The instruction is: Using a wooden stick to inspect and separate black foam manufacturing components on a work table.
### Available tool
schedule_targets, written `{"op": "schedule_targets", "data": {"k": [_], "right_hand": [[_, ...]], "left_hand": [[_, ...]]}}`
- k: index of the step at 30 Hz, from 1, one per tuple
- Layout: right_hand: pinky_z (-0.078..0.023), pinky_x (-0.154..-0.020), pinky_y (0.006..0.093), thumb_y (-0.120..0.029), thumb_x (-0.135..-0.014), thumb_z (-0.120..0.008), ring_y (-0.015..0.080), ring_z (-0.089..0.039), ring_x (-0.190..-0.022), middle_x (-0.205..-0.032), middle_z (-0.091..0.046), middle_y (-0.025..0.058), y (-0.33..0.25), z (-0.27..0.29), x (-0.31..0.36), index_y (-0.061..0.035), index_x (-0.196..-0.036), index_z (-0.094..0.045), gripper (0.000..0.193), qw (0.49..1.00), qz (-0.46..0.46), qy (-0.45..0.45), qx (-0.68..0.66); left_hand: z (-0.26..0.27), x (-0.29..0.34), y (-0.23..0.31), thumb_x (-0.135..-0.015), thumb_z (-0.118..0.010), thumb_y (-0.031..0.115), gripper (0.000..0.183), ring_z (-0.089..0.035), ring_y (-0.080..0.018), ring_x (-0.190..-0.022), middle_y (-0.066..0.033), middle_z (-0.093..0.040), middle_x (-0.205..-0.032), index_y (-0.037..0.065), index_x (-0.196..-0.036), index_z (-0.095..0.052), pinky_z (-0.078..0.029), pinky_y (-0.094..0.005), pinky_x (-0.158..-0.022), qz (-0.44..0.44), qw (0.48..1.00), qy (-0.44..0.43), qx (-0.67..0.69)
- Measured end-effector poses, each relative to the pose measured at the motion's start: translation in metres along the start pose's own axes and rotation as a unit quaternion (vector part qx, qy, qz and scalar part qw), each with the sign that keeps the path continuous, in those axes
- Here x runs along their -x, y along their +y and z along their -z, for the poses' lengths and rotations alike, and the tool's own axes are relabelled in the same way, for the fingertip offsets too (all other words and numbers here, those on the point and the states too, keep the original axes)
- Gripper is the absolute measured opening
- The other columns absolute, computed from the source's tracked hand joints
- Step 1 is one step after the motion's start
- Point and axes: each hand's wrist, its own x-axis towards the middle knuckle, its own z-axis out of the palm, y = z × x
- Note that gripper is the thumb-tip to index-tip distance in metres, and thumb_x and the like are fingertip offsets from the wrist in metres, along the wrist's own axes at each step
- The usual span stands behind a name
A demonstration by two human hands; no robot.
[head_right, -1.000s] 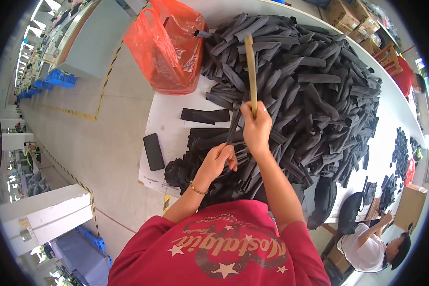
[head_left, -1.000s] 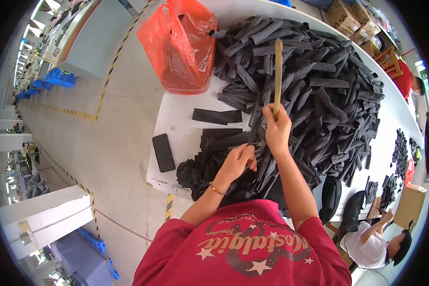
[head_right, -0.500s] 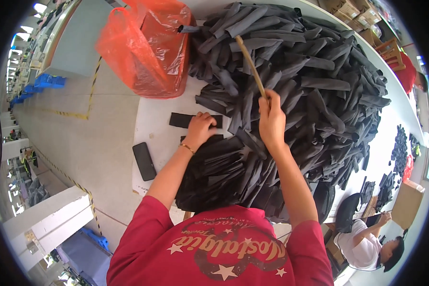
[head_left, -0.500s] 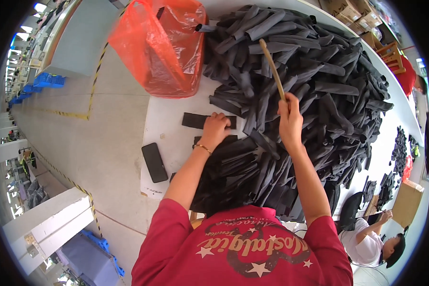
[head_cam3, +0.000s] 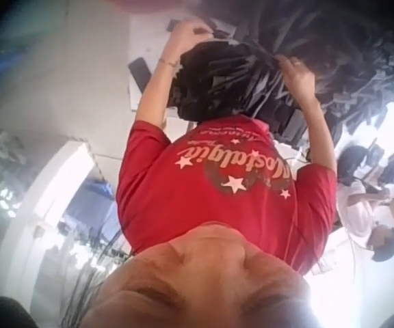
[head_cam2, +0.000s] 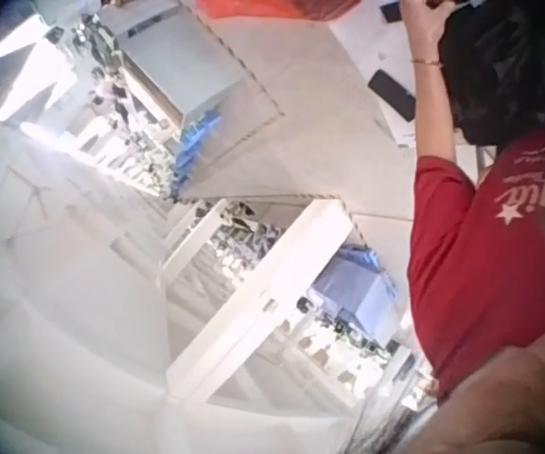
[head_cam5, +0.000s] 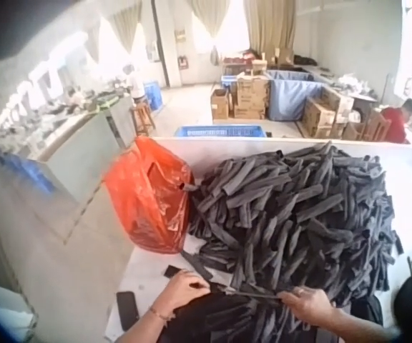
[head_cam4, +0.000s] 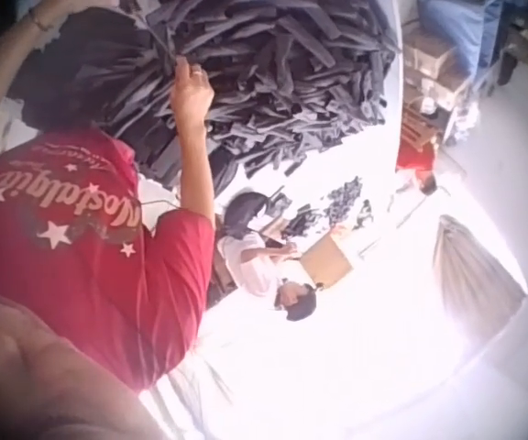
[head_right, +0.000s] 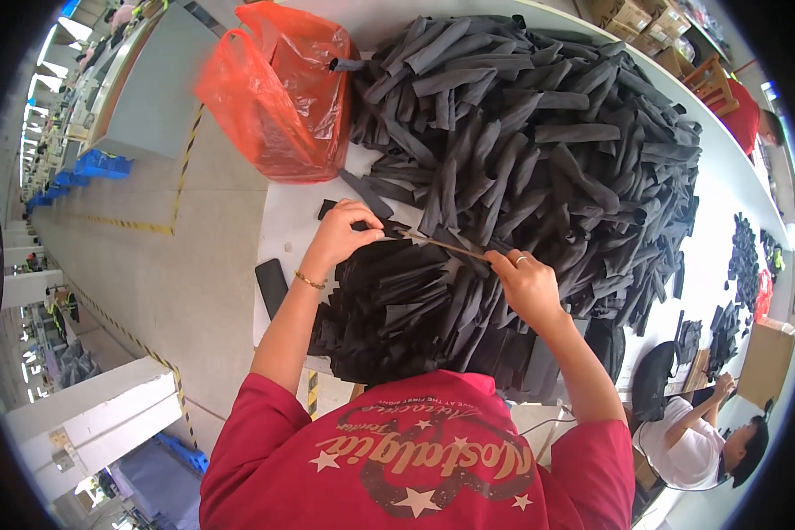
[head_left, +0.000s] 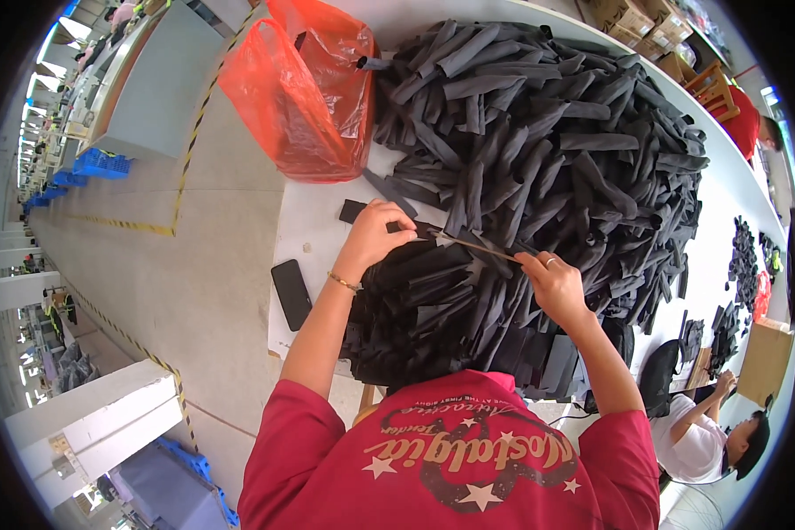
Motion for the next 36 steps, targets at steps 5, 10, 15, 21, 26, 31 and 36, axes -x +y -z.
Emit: {"op": "schedule_targets", "data": {"k": [5,10,15,21,26,31,36], "right_hand": [[-0.051,-0.062,0.0392,-0.008,-0.083,-0.064,0.0288,-0.064,-0.072,-0.08,-0.063,0.011,-0.044,-0.028,-0.009,-0.0078,-0.116,-0.062,0.033,0.995,-0.016,-0.028,-0.093],[-0.048,-0.068,0.0295,-0.002,-0.091,-0.054,0.0189,-0.06,-0.07,-0.076,-0.061,0.0103,-0.071,-0.061,0.013,-0.0001,-0.117,-0.06,0.027,0.881,-0.176,-0.025,-0.439],[-0.046,-0.06,0.0314,-0.004,-0.093,-0.054,0.0198,-0.057,-0.061,-0.069,-0.059,0.0138,-0.128,-0.073,0.017,0.0032,-0.109,-0.06,0.018,0.884,-0.189,-0.029,-0.426],[-0.046,-0.059,0.0427,-0.006,-0.092,-0.058,0.0417,-0.06,-0.067,-0.074,-0.06,0.0246,-0.162,-0.087,0.033,0.0019,-0.101,-0.06,0.012,0.89,-0.216,0.088,-0.392],[-0.044,-0.054,0.0417,-0.008,-0.092,-0.059,0.0397,-0.059,-0.064,-0.071,-0.059,0.0239,-0.157,-0.075,0.072,0.0025,-0.088,-0.059,0.011,0.922,-0.187,0.041,-0.336],[-0.042,-0.049,0.0356,-0.008,-0.091,-0.061,0.0336,-0.058,-0.055,-0.067,-0.056,0.022,-0.142,-0.036,0.114,0.0018,-0.089,-0.06,0.01,0.919,-0.174,-0.025,-0.353],[-0.048,-0.053,0.0418,-0.007,-0.089,-0.063,0.0388,-0.062,-0.065,-0.069,-0.059,0.0221,-0.135,0.001,0.141,0.0006,-0.096,-0.058,0.012,0.954,-0.129,-0.015,-0.271]], "left_hand": [[-0.033,0.014,0.052,-0.07,-0.075,0.014,0.011,-0.058,-0.024,-0.091,-0.0038,-0.066,-0.082,0.007,-0.077,-0.07,-0.045,-0.0356,-0.083,-0.154,0.988,-0.02,-0.017],[-0.039,0.057,0.092,-0.073,-0.081,0.023,0.049,-0.048,-0.0264,-0.12,-0.0086,-0.054,-0.12,0.009,-0.115,-0.058,-0.038,-0.0438,-0.101,-0.119,0.913,0.382,0.077],[-0.092,0.088,0.056,-0.092,-0.066,0.025,0.028,-0.066,-0.0222,-0.077,-0.0099,-0.064,-0.082,0.0,-0.103,-0.059,-0.056,-0.0387,-0.083,0.169,0.658,0.218,0.701],[-0.094,0.092,0.066,-0.093,-0.064,0.028,0.028,-0.065,-0.0227,-0.067,-0.0076,-0.063,-0.07,0.0,-0.098,-0.061,-0.056,-0.0353,-0.067,0.172,0.633,0.291,0.696],[-0.071,0.084,0.06,-0.092,-0.065,0.03,0.031,-0.052,-0.0135,-0.047,-0.0017,-0.053,-0.058,0.0,-0.088,-0.062,-0.036,-0.0232,-0.039,0.196,0.66,0.326,0.648],[-0.079,0.087,0.052,-0.094,-0.063,0.032,0.032,-0.034,-0.0068,-0.037,0.0031,-0.039,-0.05,0.0,-0.09,-0.062,-0.022,-0.0224,-0.034,0.191,0.688,0.276,0.644],[-0.096,0.085,0.074,-0.095,-0.06,0.036,0.037,-0.031,-0.007,-0.036,0.0053,-0.034,-0.047,0.0,-0.096,-0.063,-0.021,-0.0233,-0.034,0.232,0.651,0.231,0.684]]}}
